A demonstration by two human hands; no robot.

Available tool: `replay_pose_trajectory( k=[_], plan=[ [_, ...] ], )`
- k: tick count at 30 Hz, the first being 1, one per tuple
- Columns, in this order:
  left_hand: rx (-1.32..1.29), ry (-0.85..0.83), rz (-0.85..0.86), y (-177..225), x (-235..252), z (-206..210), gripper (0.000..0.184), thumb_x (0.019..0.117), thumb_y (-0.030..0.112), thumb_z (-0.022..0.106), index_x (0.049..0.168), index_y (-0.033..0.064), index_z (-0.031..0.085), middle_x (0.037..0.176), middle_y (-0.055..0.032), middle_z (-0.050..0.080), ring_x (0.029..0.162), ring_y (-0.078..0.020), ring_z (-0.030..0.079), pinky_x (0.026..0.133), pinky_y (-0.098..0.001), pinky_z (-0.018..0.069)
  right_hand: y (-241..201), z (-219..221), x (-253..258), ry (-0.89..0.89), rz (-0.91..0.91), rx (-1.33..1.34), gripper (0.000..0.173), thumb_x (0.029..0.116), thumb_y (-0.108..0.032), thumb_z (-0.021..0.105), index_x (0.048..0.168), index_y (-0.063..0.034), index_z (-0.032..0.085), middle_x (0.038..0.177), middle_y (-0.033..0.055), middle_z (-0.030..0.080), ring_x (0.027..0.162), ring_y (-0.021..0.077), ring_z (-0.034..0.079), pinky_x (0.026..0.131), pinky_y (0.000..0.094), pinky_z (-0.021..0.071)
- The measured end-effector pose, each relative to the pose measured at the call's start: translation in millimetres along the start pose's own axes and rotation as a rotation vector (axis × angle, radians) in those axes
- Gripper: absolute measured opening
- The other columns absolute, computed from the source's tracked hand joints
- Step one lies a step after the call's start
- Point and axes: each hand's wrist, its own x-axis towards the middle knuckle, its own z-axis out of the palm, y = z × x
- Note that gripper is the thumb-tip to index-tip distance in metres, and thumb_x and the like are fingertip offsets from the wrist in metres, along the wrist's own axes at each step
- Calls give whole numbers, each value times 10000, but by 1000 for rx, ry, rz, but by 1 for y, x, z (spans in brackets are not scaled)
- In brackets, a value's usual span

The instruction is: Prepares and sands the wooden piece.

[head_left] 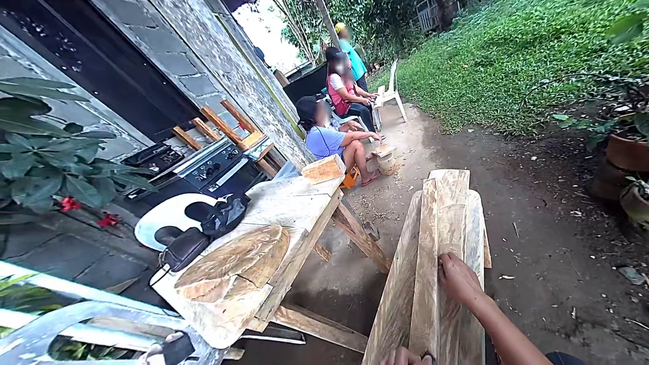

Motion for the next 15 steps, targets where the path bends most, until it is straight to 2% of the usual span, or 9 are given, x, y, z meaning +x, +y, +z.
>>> replay_pose_trajectory(
  k=[3, 7, 9, 12, 15],
  plan=[
    [29, 47, 42, 0, 33, 11, 206, 973, 204, 638, 1029, 105, 810, 912, -139, 711, 872, -325, 685, 832, -519, 521, -2, 0, -1, 5, 15, -8, 398, 1061, -182, 481, 1407, 2, 554, 1402, 221, 573, 1268, 361, 608, 1035, 492, 508],
    [76, 94, 101, -8, 106, 39, 205, 954, 206, 627, 1013, 130, 808, 941, -113, 713, 907, -326, 692, 812, -532, 530, 0, -1, -2, 0, 12, 3, 398, 1056, -168, 486, 1405, 13, 551, 1390, 227, 576, 1265, 362, 608, 1038, 488, 507],
    [97, -9, 42, -7, 150, 47, 234, 1006, 222, 586, 1073, 118, 785, 1044, -130, 711, 1032, -343, 671, 915, -552, 503, 1, 0, -1, 6, 8, 9, 394, 1043, -167, 508, 1389, 14, 564, 1370, 226, 587, 1250, 365, 615, 1028, 497, 514],
    [147, -192, -66, 1, 216, 55, 314, 1060, 260, 498, 1195, 119, 744, 1224, -142, 677, 1215, -336, 601, 1050, -556, 425, 2, 2, -1, 18, 2, 4, 379, 1058, -183, 474, 1360, 18, 583, 1346, 226, 598, 1237, 365, 620, 1017, 493, 518],
    [219, -253, -126, 6, 273, 65, 325, 1069, 263, 474, 1244, 129, 712, 1302, -124, 651, 1279, -319, 560, 1072, -536, 402, 2, 4, -1, 19, 5, -8, 380, 1058, -179, 468, 1369, 10, 580, 1348, 216, 598, 1244, 353, 617, 1013, 478, 524]
  ],
)
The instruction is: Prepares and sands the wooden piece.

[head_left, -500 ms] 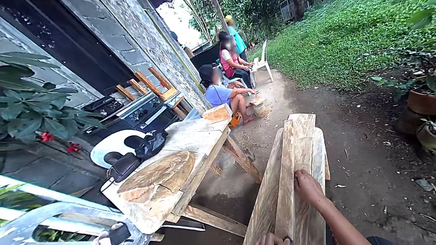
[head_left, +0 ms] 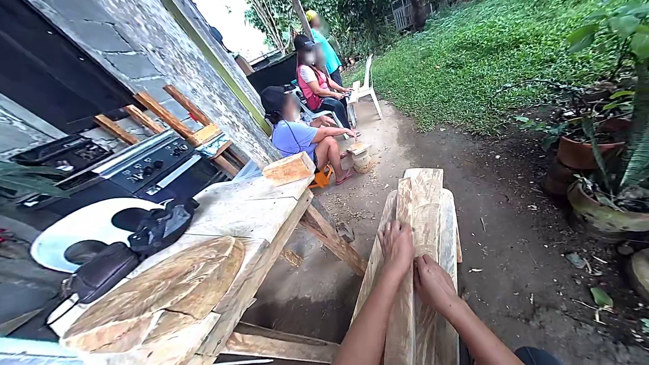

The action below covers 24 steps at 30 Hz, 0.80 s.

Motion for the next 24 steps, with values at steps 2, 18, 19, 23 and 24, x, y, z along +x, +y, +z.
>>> replay_pose_trajectory(
  k=[2, 18, 19, 23, 24],
  plan=[
    [0, -16, -33, 4, 35, -2, 324, 1068, 251, 478, 1281, 132, 692, 1342, -132, 632, 1312, -324, 538, 1079, -544, 399, -2, 1, 0, 0, 2, -7, 384, 1053, -177, 477, 1377, 6, 572, 1353, 211, 592, 1257, 347, 610, 1016, 474, 524],
    [-25, -48, -201, 9, 126, 0, 327, 1060, 267, 522, 1344, 155, 640, 1442, -136, 566, 1358, -316, 520, 1108, -599, 365, -3, -3, 0, -41, -17, -11, 381, 1062, -159, 462, 1396, 1, 553, 1373, 205, 579, 1268, 333, 605, 1033, 454, 517],
    [-12, -47, -191, 10, 123, -1, 334, 1058, 259, 523, 1355, 158, 636, 1461, -131, 556, 1369, -314, 513, 1112, -599, 361, -2, -4, 0, -40, -19, -8, 381, 1063, -161, 463, 1395, 1, 554, 1369, 205, 578, 1266, 334, 605, 1033, 454, 518],
    [28, -56, -165, 8, 99, 0, 338, 1064, 238, 496, 1365, 154, 626, 1489, -112, 538, 1403, -305, 486, 1127, -596, 356, -2, -6, -1, -56, -27, 7, 392, 1066, -167, 460, 1412, -3, 549, 1378, 206, 575, 1278, 337, 596, 1045, 459, 509],
    [35, -57, -157, 5, 89, 0, 350, 1066, 237, 487, 1379, 157, 621, 1488, -111, 541, 1401, -302, 491, 1127, -595, 361, -1, -6, -1, -59, -34, 9, 396, 1066, -169, 465, 1415, -2, 547, 1380, 210, 573, 1279, 339, 596, 1046, 461, 507]
  ],
)
